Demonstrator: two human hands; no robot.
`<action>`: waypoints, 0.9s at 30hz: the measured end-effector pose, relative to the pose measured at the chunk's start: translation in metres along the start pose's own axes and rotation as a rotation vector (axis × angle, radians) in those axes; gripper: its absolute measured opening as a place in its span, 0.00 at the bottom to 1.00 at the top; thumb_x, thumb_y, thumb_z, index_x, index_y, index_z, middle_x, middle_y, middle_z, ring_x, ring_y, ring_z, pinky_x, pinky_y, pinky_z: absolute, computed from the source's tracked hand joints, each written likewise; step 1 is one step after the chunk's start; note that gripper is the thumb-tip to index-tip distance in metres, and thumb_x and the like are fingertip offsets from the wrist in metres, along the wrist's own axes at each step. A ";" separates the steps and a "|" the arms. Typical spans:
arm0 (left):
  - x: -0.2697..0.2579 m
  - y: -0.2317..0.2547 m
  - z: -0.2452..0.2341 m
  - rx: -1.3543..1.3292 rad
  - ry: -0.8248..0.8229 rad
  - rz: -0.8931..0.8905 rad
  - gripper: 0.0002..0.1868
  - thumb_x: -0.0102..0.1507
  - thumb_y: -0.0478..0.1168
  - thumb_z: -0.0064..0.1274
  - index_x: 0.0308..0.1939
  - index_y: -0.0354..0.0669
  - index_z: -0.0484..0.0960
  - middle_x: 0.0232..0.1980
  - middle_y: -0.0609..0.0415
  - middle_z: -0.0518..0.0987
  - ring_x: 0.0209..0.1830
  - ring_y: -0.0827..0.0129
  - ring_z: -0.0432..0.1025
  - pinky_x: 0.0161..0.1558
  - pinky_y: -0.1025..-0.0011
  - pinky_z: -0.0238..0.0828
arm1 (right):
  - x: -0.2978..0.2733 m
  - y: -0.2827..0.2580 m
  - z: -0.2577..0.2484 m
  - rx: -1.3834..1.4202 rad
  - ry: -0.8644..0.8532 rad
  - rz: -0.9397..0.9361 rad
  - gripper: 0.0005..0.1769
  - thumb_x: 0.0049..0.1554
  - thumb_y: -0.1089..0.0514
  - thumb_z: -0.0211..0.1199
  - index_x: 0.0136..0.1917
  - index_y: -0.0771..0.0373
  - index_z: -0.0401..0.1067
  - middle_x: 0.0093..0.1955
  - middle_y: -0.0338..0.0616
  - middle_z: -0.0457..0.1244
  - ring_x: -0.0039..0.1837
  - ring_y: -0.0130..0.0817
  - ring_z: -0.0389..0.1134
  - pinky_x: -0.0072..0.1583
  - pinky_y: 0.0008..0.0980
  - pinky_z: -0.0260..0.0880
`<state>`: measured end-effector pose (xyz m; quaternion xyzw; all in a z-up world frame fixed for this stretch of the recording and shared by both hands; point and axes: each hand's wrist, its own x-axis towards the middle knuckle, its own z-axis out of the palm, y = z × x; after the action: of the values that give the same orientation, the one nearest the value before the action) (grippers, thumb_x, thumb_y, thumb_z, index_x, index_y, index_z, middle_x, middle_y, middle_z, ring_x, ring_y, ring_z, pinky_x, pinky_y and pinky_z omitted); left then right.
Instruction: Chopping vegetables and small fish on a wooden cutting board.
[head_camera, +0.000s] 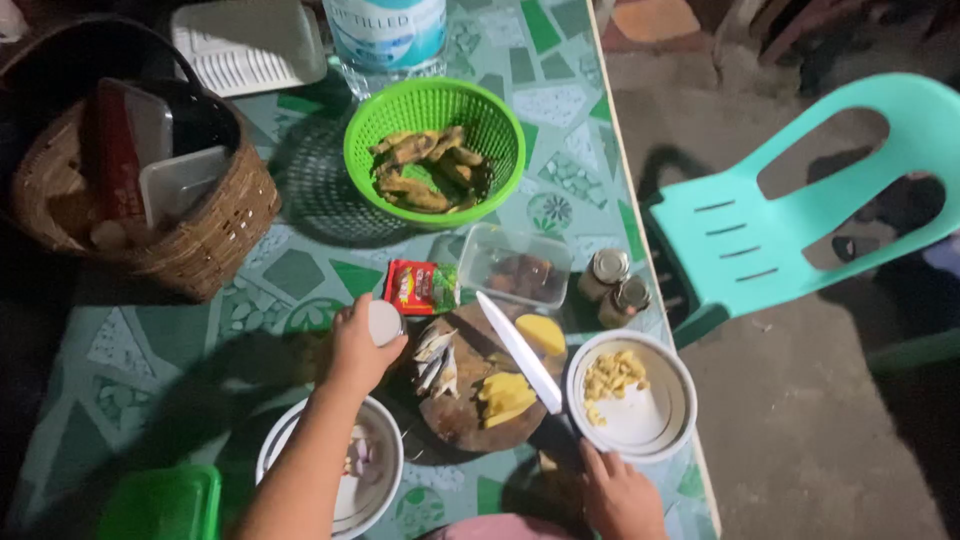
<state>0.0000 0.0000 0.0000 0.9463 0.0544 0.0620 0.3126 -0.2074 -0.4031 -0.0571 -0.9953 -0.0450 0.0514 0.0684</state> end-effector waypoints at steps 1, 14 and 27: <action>0.001 -0.007 0.001 0.006 -0.010 0.002 0.50 0.45 0.47 0.74 0.68 0.40 0.68 0.57 0.32 0.77 0.60 0.39 0.69 0.58 0.50 0.68 | 0.001 -0.005 -0.003 0.007 -0.006 0.007 0.37 0.49 0.48 0.67 0.72 0.48 0.65 0.57 0.46 0.66 0.46 0.49 0.72 0.45 0.46 0.73; -0.020 0.022 -0.043 0.160 0.077 0.240 0.57 0.42 0.49 0.75 0.72 0.41 0.65 0.71 0.24 0.60 0.67 0.33 0.60 0.64 0.42 0.57 | 0.024 -0.070 -0.053 0.315 0.213 0.121 0.51 0.43 0.52 0.72 0.76 0.60 0.53 0.64 0.59 0.60 0.61 0.63 0.64 0.58 0.50 0.67; -0.096 0.104 0.092 -0.361 -0.317 0.283 0.32 0.56 0.44 0.67 0.60 0.40 0.73 0.59 0.40 0.73 0.59 0.46 0.69 0.59 0.56 0.67 | -0.031 0.003 -0.016 0.783 -0.186 0.443 0.30 0.57 0.51 0.66 0.71 0.51 0.69 0.51 0.44 0.73 0.56 0.28 0.76 0.58 0.30 0.73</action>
<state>-0.0745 -0.1500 -0.0191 0.8714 -0.1399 -0.0350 0.4688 -0.2360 -0.4109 -0.0387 -0.8713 0.1855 0.1671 0.4224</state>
